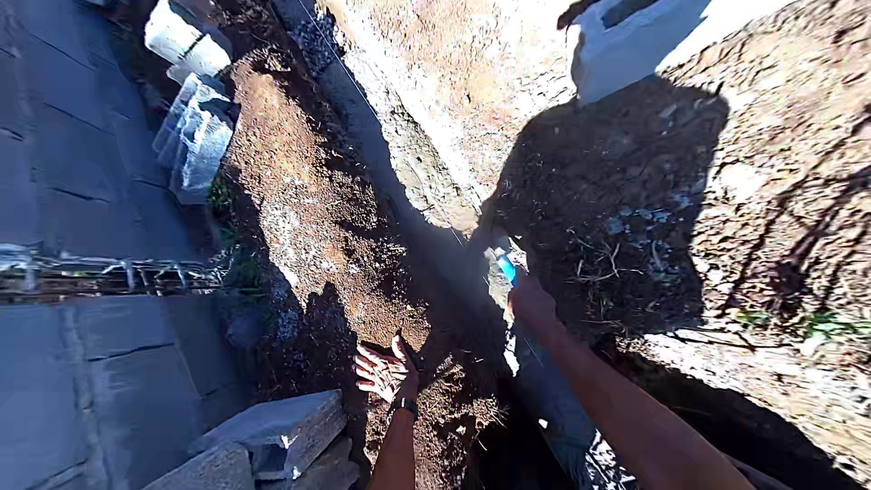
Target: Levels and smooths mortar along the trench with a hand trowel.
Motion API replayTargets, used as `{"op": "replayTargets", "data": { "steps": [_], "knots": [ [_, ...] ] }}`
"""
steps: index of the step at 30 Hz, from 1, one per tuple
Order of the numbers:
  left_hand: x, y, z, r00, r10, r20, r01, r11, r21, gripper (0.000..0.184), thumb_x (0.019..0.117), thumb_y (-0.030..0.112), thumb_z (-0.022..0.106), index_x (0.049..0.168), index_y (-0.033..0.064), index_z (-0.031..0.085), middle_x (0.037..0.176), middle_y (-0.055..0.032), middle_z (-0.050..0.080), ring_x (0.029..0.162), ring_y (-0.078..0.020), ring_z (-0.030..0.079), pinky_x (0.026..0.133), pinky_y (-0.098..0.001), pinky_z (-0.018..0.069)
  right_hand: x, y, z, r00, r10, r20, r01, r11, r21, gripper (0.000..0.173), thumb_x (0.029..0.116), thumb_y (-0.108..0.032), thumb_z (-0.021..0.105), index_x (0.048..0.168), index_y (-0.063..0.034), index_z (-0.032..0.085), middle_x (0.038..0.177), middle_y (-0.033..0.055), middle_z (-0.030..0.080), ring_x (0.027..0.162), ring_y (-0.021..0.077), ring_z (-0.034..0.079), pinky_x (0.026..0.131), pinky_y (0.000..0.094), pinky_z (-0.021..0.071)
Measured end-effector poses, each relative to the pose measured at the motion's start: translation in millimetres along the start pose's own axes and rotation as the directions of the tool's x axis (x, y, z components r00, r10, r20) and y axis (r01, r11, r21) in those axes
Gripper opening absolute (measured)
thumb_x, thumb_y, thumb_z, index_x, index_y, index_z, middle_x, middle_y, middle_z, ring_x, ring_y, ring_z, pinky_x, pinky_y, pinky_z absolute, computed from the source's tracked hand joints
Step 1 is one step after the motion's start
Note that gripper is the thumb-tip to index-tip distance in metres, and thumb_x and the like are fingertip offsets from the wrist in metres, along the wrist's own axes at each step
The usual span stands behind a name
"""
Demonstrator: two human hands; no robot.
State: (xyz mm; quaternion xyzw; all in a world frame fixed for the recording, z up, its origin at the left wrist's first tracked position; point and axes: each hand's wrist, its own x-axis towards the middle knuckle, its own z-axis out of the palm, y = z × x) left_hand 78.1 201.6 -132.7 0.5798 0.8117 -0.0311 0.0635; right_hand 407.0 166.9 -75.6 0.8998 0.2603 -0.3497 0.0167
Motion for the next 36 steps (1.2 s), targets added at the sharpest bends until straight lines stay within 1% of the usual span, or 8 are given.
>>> {"op": "replayTargets", "data": {
  "steps": [3, 7, 15, 21, 27, 30, 34, 36],
  "knots": [
    [-0.4, 1.3, 0.1, 1.000, 0.003, 0.017, -0.004, 0.999, 0.034, 0.103, 0.0926, 0.083, 0.023, 0.164, 0.0099, 0.018, 0.164, -0.0217, 0.030, 0.152, -0.0413, 0.029, 0.116, -0.0699, 0.0246, 12.2, 3.6, 5.6, 1.000, 0.000, -0.009, 0.000, 1.000, -0.011, 0.067, 0.1019, -0.017, 0.052, 0.163, -0.0175, 0.025, 0.137, 0.0322, 0.056, 0.110, 0.0514, 0.065, 0.087, 0.0666, 0.0546],
    [1.5, 2.7, 2.6, 0.999, -0.006, 0.036, 0.004, 0.999, 0.053, 0.102, 0.0933, 0.083, 0.021, 0.164, 0.0092, 0.018, 0.165, -0.0218, 0.029, 0.152, -0.0411, 0.028, 0.116, -0.0694, 0.0238, 39.9, 19.9, 34.0, 0.995, 0.016, -0.099, -0.013, 1.000, 0.023, 0.073, 0.0996, -0.017, 0.058, 0.164, -0.0196, 0.023, 0.140, 0.0333, 0.053, 0.105, 0.0536, 0.066, 0.079, 0.0686, 0.0558],
    [6.1, -1.3, 12.7, 1.000, 0.013, 0.024, -0.015, 0.998, 0.065, 0.103, 0.0929, 0.084, 0.015, 0.165, 0.0100, 0.017, 0.165, -0.0212, 0.028, 0.153, -0.0393, 0.027, 0.117, -0.0680, 0.0232, 71.3, 26.0, 63.6, 0.997, 0.069, -0.015, -0.069, 0.998, 0.006, 0.073, 0.1004, -0.028, 0.056, 0.164, -0.0202, 0.022, 0.135, 0.0309, 0.058, 0.113, 0.0508, 0.064, 0.086, 0.0668, 0.0547],
    [5.3, -1.1, 11.5, 0.999, 0.018, 0.048, -0.022, 0.996, 0.085, 0.101, 0.0943, 0.082, 0.014, 0.164, 0.0084, 0.016, 0.166, -0.0211, 0.027, 0.154, -0.0387, 0.026, 0.118, -0.0678, 0.0221, 91.5, 17.5, 59.3, 1.000, -0.001, 0.010, 0.001, 0.999, -0.047, 0.070, 0.0988, -0.028, 0.055, 0.161, -0.0160, 0.026, 0.128, 0.0310, 0.062, 0.112, 0.0514, 0.064, 0.085, 0.0695, 0.0530],
    [7.0, 1.5, 10.6, 0.998, 0.008, 0.059, -0.014, 0.996, 0.091, 0.099, 0.0957, 0.079, 0.016, 0.165, 0.0083, 0.015, 0.167, -0.0214, 0.025, 0.154, -0.0392, 0.024, 0.119, -0.0673, 0.0209, 105.4, 31.8, 56.9, 0.995, -0.097, 0.030, 0.094, 0.992, 0.081, 0.054, 0.0949, -0.030, 0.066, 0.141, -0.0053, 0.053, 0.118, 0.0300, 0.066, 0.111, 0.0501, 0.065, 0.088, 0.0718, 0.0504],
    [6.1, -1.9, 9.0, 0.998, 0.016, 0.069, -0.022, 0.995, 0.095, 0.098, 0.0965, 0.078, 0.018, 0.164, 0.0078, 0.016, 0.167, -0.0216, 0.025, 0.154, -0.0393, 0.024, 0.119, -0.0677, 0.0211, 117.6, 34.5, 64.3, 0.987, -0.157, 0.039, 0.150, 0.976, 0.156, 0.048, 0.0970, -0.029, 0.064, 0.139, -0.0065, 0.056, 0.120, 0.0273, 0.067, 0.112, 0.0464, 0.065, 0.093, 0.0699, 0.0502],
    [7.6, -0.4, 9.1, 0.997, 0.019, 0.071, -0.025, 0.996, 0.085, 0.099, 0.0956, 0.079, 0.016, 0.165, 0.0083, 0.016, 0.167, -0.0221, 0.025, 0.154, -0.0397, 0.024, 0.119, -0.0680, 0.0206, 121.9, 45.6, 62.5, 0.975, -0.195, 0.109, 0.165, 0.959, 0.231, 0.034, 0.1025, -0.024, 0.059, 0.130, -0.0047, 0.060, 0.114, 0.0274, 0.067, 0.104, 0.0464, 0.066, 0.087, 0.0702, 0.0510],
    [6.3, -0.7, 10.2, 0.998, 0.021, 0.063, -0.026, 0.996, 0.087, 0.098, 0.0965, 0.078, 0.016, 0.164, 0.0075, 0.016, 0.166, -0.0221, 0.026, 0.154, -0.0395, 0.025, 0.118, -0.0678, 0.0213, 125.6, 48.4, 70.8, 0.971, -0.196, 0.136, 0.154, 0.951, 0.270, 0.035, 0.1037, -0.026, 0.058, 0.133, -0.0070, 0.060, 0.118, 0.0257, 0.067, 0.109, 0.0438, 0.066, 0.091, 0.0678, 0.0507]
  ]
}}
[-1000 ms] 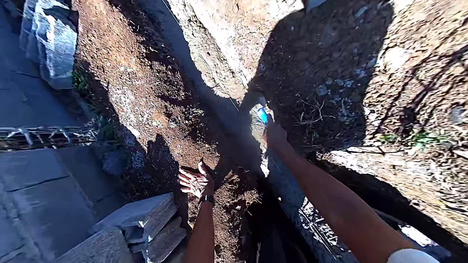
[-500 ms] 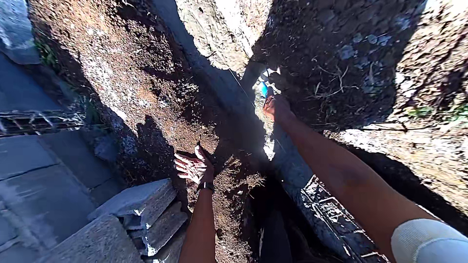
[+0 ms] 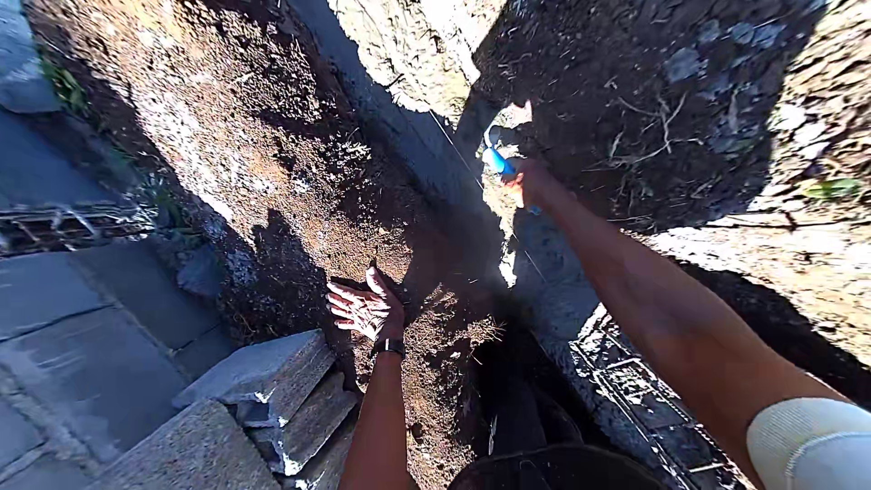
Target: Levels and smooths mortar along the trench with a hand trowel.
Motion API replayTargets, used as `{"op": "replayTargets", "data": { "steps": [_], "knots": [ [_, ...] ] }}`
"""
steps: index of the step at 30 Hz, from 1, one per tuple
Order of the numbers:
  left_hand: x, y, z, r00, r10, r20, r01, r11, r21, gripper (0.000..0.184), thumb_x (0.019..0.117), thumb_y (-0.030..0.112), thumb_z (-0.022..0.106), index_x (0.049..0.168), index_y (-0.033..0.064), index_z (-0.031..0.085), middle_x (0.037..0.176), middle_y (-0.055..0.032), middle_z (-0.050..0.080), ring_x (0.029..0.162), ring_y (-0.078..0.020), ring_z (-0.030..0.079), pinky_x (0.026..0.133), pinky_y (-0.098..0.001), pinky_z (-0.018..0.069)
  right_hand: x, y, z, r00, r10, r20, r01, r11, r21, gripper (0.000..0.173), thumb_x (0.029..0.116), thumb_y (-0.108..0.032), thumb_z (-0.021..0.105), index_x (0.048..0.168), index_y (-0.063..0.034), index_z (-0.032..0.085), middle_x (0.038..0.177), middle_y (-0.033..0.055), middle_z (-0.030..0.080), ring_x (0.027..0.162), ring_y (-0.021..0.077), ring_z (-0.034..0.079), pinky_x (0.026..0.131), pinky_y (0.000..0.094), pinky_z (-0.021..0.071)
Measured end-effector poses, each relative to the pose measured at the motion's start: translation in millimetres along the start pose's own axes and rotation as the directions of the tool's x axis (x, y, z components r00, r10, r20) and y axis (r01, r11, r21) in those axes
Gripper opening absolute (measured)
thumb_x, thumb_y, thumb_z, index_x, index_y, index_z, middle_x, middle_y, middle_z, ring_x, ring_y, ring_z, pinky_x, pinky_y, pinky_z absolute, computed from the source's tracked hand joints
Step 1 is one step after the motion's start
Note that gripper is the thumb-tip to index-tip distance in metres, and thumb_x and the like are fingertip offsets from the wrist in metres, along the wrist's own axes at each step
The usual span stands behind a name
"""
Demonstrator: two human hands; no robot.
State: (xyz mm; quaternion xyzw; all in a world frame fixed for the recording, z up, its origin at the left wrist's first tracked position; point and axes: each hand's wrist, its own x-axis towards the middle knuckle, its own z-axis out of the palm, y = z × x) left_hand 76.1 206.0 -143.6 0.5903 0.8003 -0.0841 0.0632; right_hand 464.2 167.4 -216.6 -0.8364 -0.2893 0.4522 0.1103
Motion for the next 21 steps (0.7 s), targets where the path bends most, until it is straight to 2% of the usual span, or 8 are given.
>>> {"op": "replayTargets", "data": {
  "steps": [2, 4, 6, 7, 12, 15, 18, 21],
  "knots": [
    [-0.1, 1.4, -0.5, 1.000, -0.001, -0.003, 0.001, 1.000, 0.008, 0.097, 0.0964, 0.078, 0.016, 0.164, 0.0081, 0.016, 0.166, -0.0211, 0.027, 0.154, -0.0386, 0.026, 0.118, -0.0673, 0.0228, 15.2, 1.4, 9.1, 1.000, 0.005, 0.006, -0.005, 0.998, 0.056, 0.039, 0.1022, -0.030, 0.062, 0.136, -0.0104, 0.060, 0.125, 0.0230, 0.067, 0.116, 0.0403, 0.065, 0.098, 0.0645, 0.0500],
    [-0.1, 2.3, -1.7, 1.000, -0.004, 0.008, 0.004, 1.000, -0.001, 0.098, 0.0964, 0.078, 0.016, 0.165, 0.0078, 0.014, 0.167, -0.0221, 0.024, 0.154, -0.0391, 0.024, 0.119, -0.0673, 0.0214, 23.7, -3.3, 13.8, 1.000, 0.001, 0.011, -0.003, 0.991, 0.135, 0.041, 0.1015, -0.030, 0.065, 0.137, -0.0086, 0.061, 0.128, 0.0241, 0.065, 0.120, 0.0399, 0.063, 0.102, 0.0624, 0.0485],
    [-1.3, 3.0, -0.8, 1.000, 0.000, 0.000, 0.000, 1.000, -0.008, 0.097, 0.0968, 0.078, 0.015, 0.165, 0.0083, 0.015, 0.166, -0.0223, 0.025, 0.154, -0.0392, 0.024, 0.118, -0.0672, 0.0221, 25.7, 9.7, 14.8, 1.000, -0.018, 0.003, 0.017, 0.984, 0.177, 0.040, 0.1013, -0.032, 0.064, 0.137, -0.0136, 0.063, 0.126, 0.0205, 0.067, 0.117, 0.0366, 0.065, 0.101, 0.0610, 0.0503],
    [-1.1, 3.3, 0.1, 1.000, 0.004, -0.006, -0.004, 1.000, -0.013, 0.097, 0.0969, 0.078, 0.016, 0.165, 0.0083, 0.016, 0.166, -0.0222, 0.025, 0.154, -0.0391, 0.025, 0.118, -0.0673, 0.0222, 26.2, 20.9, 15.7, 0.999, -0.033, 0.002, 0.032, 0.982, 0.188, 0.039, 0.1013, -0.035, 0.063, 0.137, -0.0179, 0.063, 0.125, 0.0179, 0.069, 0.114, 0.0343, 0.067, 0.098, 0.0607, 0.0523],
    [0.1, 1.5, 3.4, 1.000, 0.012, -0.016, -0.012, 1.000, -0.003, 0.095, 0.0975, 0.077, 0.017, 0.164, 0.0093, 0.016, 0.166, -0.0212, 0.026, 0.154, -0.0386, 0.026, 0.117, -0.0677, 0.0237, 30.9, 16.4, 15.0, 0.997, 0.000, 0.078, -0.026, 0.940, 0.340, 0.043, 0.0995, -0.038, 0.066, 0.138, -0.0189, 0.062, 0.115, 0.0163, 0.070, 0.093, 0.0299, 0.069, 0.083, 0.0552, 0.0565],
    [0.8, 3.1, 6.0, 1.000, 0.018, -0.026, -0.018, 1.000, -0.001, 0.095, 0.0974, 0.077, 0.015, 0.165, 0.0093, 0.016, 0.166, -0.0217, 0.025, 0.154, -0.0395, 0.026, 0.117, -0.0678, 0.0246, 30.0, 5.8, 5.0, 0.993, 0.027, 0.116, -0.070, 0.920, 0.386, 0.043, 0.1007, -0.038, 0.065, 0.139, -0.0186, 0.060, 0.108, 0.0152, 0.069, 0.079, 0.0254, 0.065, 0.070, 0.0482, 0.0563],
    [-0.1, 1.6, 7.3, 0.999, 0.021, -0.033, -0.021, 1.000, 0.000, 0.094, 0.0983, 0.076, 0.016, 0.164, 0.0090, 0.018, 0.166, -0.0207, 0.027, 0.154, -0.0385, 0.026, 0.117, -0.0677, 0.0245, 13.0, 11.2, -3.3, 0.988, 0.021, 0.153, -0.080, 0.917, 0.391, 0.043, 0.1021, -0.040, 0.062, 0.140, -0.0204, 0.060, 0.103, 0.0136, 0.069, 0.074, 0.0231, 0.064, 0.068, 0.0465, 0.0560],
    [0.0, 1.4, 7.4, 0.999, 0.019, -0.027, -0.019, 1.000, 0.008, 0.093, 0.0989, 0.075, 0.016, 0.164, 0.0085, 0.016, 0.166, -0.0218, 0.026, 0.154, -0.0392, 0.026, 0.117, -0.0679, 0.0246, 1.3, 16.1, -4.9, 0.982, 0.031, 0.185, -0.107, 0.902, 0.417, 0.045, 0.1035, -0.043, 0.059, 0.143, -0.0224, 0.057, 0.096, 0.0122, 0.065, 0.063, 0.0209, 0.060, 0.057, 0.0422, 0.0546]
  ]
}}
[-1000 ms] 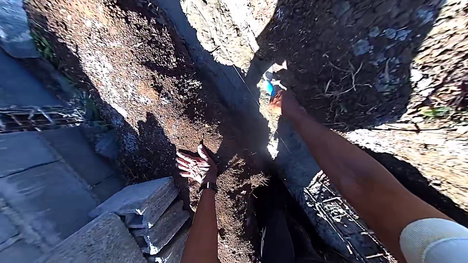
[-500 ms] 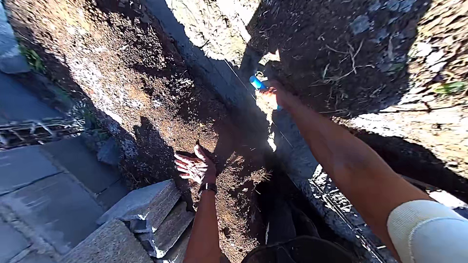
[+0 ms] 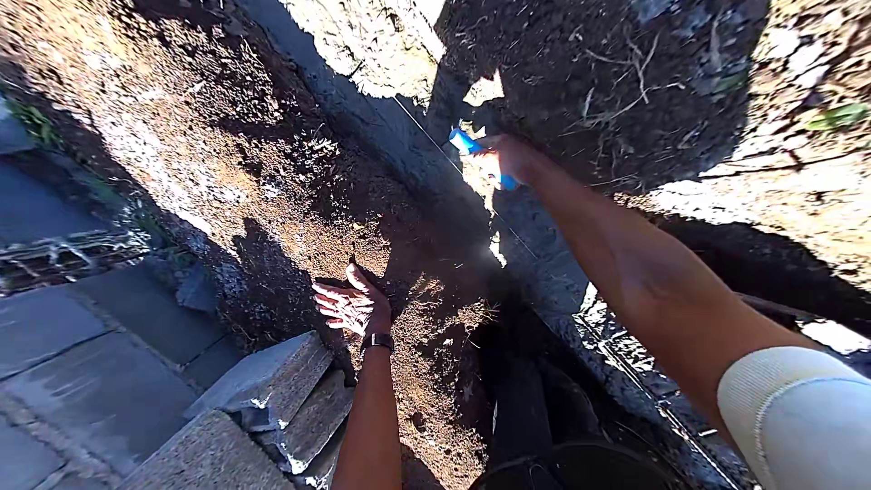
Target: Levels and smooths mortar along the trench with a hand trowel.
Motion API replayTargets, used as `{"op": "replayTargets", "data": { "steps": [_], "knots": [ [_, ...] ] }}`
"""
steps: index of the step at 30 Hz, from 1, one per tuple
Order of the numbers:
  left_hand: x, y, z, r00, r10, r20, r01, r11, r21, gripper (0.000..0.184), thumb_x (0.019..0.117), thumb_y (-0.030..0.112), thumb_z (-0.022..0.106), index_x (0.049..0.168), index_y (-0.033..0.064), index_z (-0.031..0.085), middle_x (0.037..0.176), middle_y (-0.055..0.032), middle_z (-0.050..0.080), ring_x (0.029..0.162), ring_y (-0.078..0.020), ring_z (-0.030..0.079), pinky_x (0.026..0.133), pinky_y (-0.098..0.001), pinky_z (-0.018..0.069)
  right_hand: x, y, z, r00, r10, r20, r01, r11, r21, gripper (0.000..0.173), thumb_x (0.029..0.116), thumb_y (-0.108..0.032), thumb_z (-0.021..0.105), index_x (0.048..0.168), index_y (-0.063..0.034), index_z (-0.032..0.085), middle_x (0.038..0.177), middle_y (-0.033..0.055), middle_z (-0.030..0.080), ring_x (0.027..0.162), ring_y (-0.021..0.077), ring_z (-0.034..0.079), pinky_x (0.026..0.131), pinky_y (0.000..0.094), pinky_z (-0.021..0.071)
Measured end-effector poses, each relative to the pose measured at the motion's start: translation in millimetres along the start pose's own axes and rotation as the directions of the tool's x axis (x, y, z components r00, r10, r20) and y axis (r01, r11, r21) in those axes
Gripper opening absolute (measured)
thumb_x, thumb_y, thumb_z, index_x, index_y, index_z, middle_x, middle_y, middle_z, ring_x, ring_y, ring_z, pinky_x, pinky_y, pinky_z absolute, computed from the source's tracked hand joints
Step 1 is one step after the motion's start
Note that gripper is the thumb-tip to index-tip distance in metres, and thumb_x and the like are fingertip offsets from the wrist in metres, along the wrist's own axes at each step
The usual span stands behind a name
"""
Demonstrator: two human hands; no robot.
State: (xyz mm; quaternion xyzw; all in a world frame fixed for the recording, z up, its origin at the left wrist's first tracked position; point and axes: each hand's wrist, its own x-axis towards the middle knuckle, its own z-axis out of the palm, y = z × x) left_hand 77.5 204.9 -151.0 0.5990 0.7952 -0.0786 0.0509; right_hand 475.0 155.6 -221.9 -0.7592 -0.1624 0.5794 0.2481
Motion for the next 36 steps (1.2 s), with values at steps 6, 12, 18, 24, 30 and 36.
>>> {"op": "replayTargets", "data": {
  "steps": [6, 12, 18, 24, 30, 36],
  "knots": [
    [-1.7, -0.1, -0.2, 1.000, -0.004, -0.003, 0.004, 1.000, -0.021, 0.092, 0.0995, 0.074, 0.018, 0.164, 0.0078, 0.018, 0.166, -0.0216, 0.025, 0.154, -0.0392, 0.025, 0.117, -0.0689, 0.0233, -11.3, 3.5, 0.7, 0.997, 0.077, -0.007, -0.077, 0.997, 0.022, 0.044, 0.1023, -0.044, 0.060, 0.144, -0.0295, 0.057, 0.104, 0.0109, 0.066, 0.071, 0.0219, 0.062, 0.060, 0.0439, 0.0549],
    [-1.5, -2.6, 1.4, 1.000, 0.002, 0.018, -0.001, 1.000, -0.012, 0.096, 0.0980, 0.077, 0.013, 0.164, 0.0068, 0.015, 0.167, -0.0231, 0.022, 0.154, -0.0409, 0.022, 0.117, -0.0694, 0.0229, -10.4, 15.1, 4.5, 0.999, 0.022, -0.023, -0.022, 1.000, -0.008, 0.044, 0.1041, -0.038, 0.059, 0.147, -0.0280, 0.054, 0.113, 0.0137, 0.067, 0.077, 0.0249, 0.065, 0.065, 0.0473, 0.0565],
    [-1.4, -2.5, 2.7, 1.000, -0.014, 0.026, 0.015, 0.999, -0.034, 0.097, 0.0970, 0.078, 0.013, 0.165, 0.0085, 0.012, 0.167, -0.0226, 0.022, 0.154, -0.0411, 0.022, 0.117, -0.0700, 0.0200, -38.3, -11.9, -6.9, 0.997, 0.065, -0.050, -0.066, 0.998, -0.017, 0.039, 0.1068, -0.037, 0.054, 0.146, -0.0347, 0.055, 0.107, 0.0122, 0.064, 0.062, 0.0204, 0.057, 0.052, 0.0390, 0.0515],
    [-2.3, -7.2, 8.6, 1.000, 0.000, 0.023, 0.001, 0.999, -0.049, 0.098, 0.0963, 0.079, 0.013, 0.165, 0.0090, 0.010, 0.167, -0.0238, 0.021, 0.154, -0.0421, 0.021, 0.116, -0.0717, 0.0195, -69.1, -34.1, -29.1, 0.998, 0.042, -0.049, -0.043, 0.999, -0.016, 0.042, 0.1057, -0.033, 0.053, 0.148, -0.0292, 0.053, 0.086, 0.0086, 0.065, 0.052, 0.0164, 0.056, 0.046, 0.0319, 0.0492],
    [-1.7, -15.1, 9.0, 0.997, 0.039, 0.073, -0.035, 0.997, -0.064, 0.102, 0.0941, 0.082, 0.008, 0.165, 0.0101, 0.000, 0.168, -0.0262, 0.010, 0.154, -0.0451, 0.016, 0.116, -0.0733, 0.0182, -122.8, -33.7, -39.1, 0.997, -0.031, -0.067, 0.036, 0.997, 0.069, 0.042, 0.1043, -0.038, 0.060, 0.145, -0.0275, 0.056, 0.089, 0.0092, 0.065, 0.053, 0.0177, 0.056, 0.045, 0.0322, 0.0499],
    [-0.6, -13.6, 7.9, 0.995, 0.060, 0.083, -0.053, 0.995, -0.087, 0.097, 0.0950, 0.081, 0.012, 0.166, 0.0151, 0.004, 0.169, -0.0234, 0.012, 0.154, -0.0451, 0.016, 0.114, -0.0756, 0.0190, -200.6, -11.8, -11.4, 0.983, -0.099, -0.154, 0.128, 0.973, 0.195, 0.045, 0.1055, -0.028, 0.059, 0.149, -0.0195, 0.053, 0.089, 0.0100, 0.064, 0.053, 0.0190, 0.059, 0.043, 0.0325, 0.0524]
  ]
}}
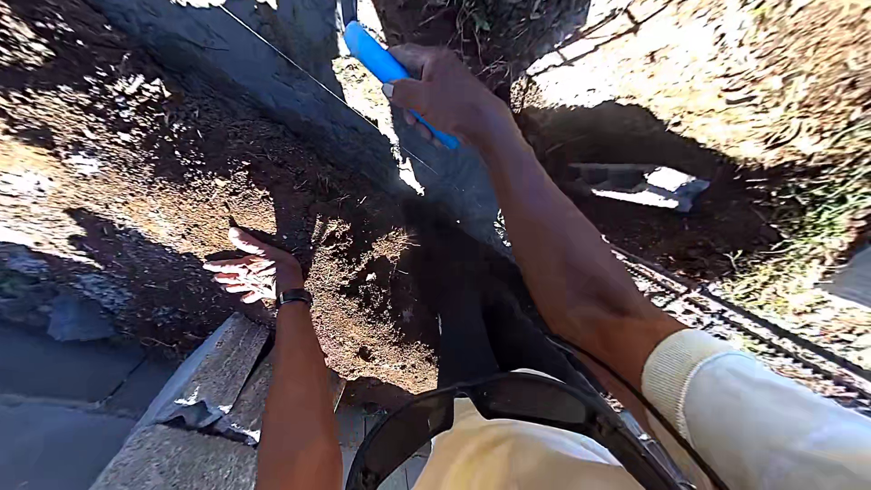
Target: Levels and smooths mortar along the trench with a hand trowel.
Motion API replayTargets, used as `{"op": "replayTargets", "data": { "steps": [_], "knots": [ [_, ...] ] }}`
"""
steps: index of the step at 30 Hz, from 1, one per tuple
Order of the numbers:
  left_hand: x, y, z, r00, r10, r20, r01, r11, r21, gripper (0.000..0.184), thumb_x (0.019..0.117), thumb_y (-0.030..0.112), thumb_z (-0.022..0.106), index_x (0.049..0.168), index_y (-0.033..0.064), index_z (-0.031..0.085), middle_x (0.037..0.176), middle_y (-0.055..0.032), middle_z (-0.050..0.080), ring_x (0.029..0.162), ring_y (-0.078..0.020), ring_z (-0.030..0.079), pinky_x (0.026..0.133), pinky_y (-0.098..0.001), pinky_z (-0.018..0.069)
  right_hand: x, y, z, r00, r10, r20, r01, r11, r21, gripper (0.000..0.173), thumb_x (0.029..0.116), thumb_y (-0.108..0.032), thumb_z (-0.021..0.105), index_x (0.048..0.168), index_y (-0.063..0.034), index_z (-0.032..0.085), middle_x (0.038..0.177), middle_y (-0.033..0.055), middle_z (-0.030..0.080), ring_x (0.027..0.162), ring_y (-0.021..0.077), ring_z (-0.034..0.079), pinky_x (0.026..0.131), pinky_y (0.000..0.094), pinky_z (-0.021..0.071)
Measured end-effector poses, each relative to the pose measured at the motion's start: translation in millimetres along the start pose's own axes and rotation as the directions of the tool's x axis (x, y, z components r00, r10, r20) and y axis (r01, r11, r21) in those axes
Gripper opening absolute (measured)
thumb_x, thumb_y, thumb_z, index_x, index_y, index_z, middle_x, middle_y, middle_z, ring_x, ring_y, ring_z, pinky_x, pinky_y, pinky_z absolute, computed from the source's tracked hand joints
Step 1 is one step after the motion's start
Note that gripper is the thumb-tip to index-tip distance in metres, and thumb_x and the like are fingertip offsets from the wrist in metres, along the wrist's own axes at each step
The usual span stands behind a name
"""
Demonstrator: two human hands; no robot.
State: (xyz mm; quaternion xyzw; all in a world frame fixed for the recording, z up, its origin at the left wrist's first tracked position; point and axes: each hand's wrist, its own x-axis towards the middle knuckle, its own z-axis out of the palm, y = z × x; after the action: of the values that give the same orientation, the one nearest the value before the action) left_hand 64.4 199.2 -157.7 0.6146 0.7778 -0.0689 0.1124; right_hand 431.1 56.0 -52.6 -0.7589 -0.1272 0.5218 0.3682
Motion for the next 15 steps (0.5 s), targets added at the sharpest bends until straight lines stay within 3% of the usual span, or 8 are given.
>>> {"op": "replayTargets", "data": {
  "steps": [9, 12, 15],
  "knots": [
    [-3.6, 5.2, -6.7, 0.998, 0.059, 0.038, -0.053, 0.990, -0.134, 0.095, 0.0990, 0.077, 0.020, 0.165, 0.0094, 0.008, 0.165, -0.0299, 0.016, 0.149, -0.0499, 0.023, 0.111, -0.0761, 0.0222, -153.0, 80.1, 41.8, 1.000, -0.017, -0.026, 0.019, 0.995, 0.098, 0.052, 0.1055, -0.027, 0.058, 0.155, -0.0177, 0.047, 0.096, 0.0120, 0.068, 0.057, 0.0202, 0.060, 0.047, 0.0387, 0.0536],
    [-2.3, 6.3, -3.5, 0.997, 0.077, 0.007, -0.075, 0.987, -0.145, 0.096, 0.0994, 0.076, 0.024, 0.164, 0.0058, 0.012, 0.163, -0.0318, 0.021, 0.148, -0.0504, 0.026, 0.113, -0.0731, 0.0232, -195.2, 116.8, 54.8, 0.997, -0.032, -0.067, 0.038, 0.995, 0.095, 0.050, 0.1043, -0.025, 0.060, 0.153, -0.0163, 0.050, 0.114, 0.0103, 0.070, 0.075, 0.0179, 0.067, 0.063, 0.0395, 0.0591],
    [-11.8, 10.8, -12.6, 0.996, 0.083, 0.044, -0.078, 0.991, -0.104, 0.093, 0.1007, 0.074, 0.022, 0.165, 0.0067, 0.011, 0.164, -0.0318, 0.018, 0.148, -0.0515, 0.024, 0.112, -0.0746, 0.0238, -239.9, 152.9, 63.6, 0.996, -0.003, -0.092, 0.014, 0.993, 0.116, 0.050, 0.1039, -0.026, 0.061, 0.152, -0.0200, 0.051, 0.128, 0.0072, 0.068, 0.096, 0.0156, 0.070, 0.082, 0.0400, 0.0616]
  ]
}}
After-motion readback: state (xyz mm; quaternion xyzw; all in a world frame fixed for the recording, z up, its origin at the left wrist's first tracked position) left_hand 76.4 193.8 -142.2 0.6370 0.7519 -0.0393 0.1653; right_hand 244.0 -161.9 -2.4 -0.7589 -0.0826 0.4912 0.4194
